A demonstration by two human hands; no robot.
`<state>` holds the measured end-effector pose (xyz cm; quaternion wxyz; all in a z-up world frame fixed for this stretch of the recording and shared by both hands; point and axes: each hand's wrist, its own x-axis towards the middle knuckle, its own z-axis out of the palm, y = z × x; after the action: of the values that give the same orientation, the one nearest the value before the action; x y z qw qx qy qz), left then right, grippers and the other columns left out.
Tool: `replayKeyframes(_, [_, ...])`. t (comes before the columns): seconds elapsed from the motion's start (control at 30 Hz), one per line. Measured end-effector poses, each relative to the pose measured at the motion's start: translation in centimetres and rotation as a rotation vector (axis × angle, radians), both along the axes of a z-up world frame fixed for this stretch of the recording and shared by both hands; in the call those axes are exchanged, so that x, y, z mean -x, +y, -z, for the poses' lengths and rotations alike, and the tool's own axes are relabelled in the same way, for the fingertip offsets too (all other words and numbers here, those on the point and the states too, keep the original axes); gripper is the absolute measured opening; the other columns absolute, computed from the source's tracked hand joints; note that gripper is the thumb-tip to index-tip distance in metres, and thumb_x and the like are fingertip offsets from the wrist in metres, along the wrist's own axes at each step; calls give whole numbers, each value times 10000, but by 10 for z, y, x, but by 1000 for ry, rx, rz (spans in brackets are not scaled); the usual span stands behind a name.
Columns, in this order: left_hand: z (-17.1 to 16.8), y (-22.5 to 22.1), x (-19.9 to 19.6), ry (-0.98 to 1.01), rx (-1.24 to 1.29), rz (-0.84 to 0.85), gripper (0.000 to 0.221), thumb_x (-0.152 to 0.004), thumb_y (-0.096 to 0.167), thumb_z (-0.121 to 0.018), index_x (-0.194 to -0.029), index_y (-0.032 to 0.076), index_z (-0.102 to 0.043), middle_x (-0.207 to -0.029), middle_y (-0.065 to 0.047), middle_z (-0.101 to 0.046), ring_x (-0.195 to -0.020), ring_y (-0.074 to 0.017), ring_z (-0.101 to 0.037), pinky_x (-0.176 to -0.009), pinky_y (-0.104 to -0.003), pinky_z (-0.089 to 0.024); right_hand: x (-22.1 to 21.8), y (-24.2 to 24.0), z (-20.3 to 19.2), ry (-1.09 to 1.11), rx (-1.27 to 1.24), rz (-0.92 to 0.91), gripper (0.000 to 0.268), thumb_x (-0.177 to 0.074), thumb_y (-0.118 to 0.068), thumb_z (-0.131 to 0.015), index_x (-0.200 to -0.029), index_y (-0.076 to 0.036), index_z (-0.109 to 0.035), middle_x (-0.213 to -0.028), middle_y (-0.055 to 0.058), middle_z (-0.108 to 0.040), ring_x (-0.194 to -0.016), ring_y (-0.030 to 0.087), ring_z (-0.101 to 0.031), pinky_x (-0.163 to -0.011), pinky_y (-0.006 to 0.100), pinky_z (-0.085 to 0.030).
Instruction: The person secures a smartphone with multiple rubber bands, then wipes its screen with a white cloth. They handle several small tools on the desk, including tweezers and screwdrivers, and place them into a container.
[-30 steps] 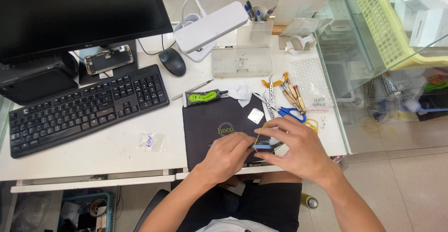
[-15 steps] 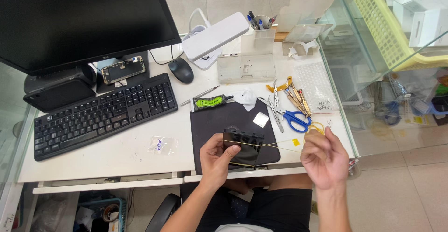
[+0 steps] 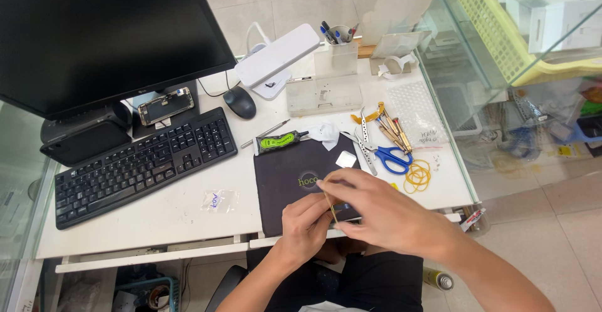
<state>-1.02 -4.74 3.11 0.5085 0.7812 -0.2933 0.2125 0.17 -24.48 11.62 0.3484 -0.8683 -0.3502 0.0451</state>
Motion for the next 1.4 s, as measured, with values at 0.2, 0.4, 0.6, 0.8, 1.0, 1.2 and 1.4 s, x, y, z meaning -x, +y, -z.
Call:
replayKeyframes(0.2, [10,5,6,484,414,-34,235,-891,-21,-771,-1124,-41,-751,-934,-112,-784,-817,-136,-716,-736,-271,-589,0,-11,7,135,-221,263,445,-772,-71,-829,-1207,-70,-737,-1032,61,-755,-730,178,-707,-560,278,-574])
replayKeyframes(0.4, [24,26,-1,652,703,7,232,-892,15,-762,-1109,-59,-728,-970,-98,-779,-869,-128,-717,-827,-270,-586,13,-66,45,-436,-294,373,266,-724,-19,-849,-975,-55,-767,-1054,86,-729,-826,178,-638,-653,283,-522])
replayKeyframes(0.6, [40,17,-6,694,799,38,250,-893,39,-781,-1119,-53,-726,-968,-105,-774,-871,-121,-705,-823,-257,-567,17,-83,90,170,-1005,314,191,-882,-37,-672,-707,0,-605,-966,83,-680,-803,151,-564,-704,252,-471])
replayKeyframes(0.8, [54,9,-8,608,810,64,220,-908,41,-790,-1094,-59,-730,-938,-100,-779,-834,-120,-704,-811,-268,-575,5,-41,105,992,-2165,-90,152,-884,-60,-652,-849,-44,-506,-755,38,-465,-678,182,-516,-967,449,-503])
replayKeyframes(1.0, [39,12,-6,527,641,44,200,-890,-2,-789,-1085,-42,-765,-947,-80,-780,-831,-118,-710,-773,-267,-585,-16,-18,68,870,-1599,37,654,-760,163,-623,-1389,-5,-564,-1451,139,-569,-1167,231,-649,-523,111,-519])
replayKeyframes(1.2, [2,19,-7,271,54,-20,191,-863,-29,-776,-1053,-30,-759,-946,-140,-794,-802,-162,-771,-708,-280,-598,-21,-11,1,672,-406,85,776,-724,-23,-806,-1459,-123,-577,-1474,83,-594,-1109,155,-663,-560,243,-656])
replayKeyframes(1.4, [-2,8,-6,289,139,-57,240,-901,-55,-706,-1141,-55,-701,-982,-139,-779,-895,-165,-795,-728,-243,-647,-23,24,-3,-175,-63,7,610,-768,-124,-849,-1334,-59,-632,-1105,76,-671,-974,219,-673,-777,324,-578])
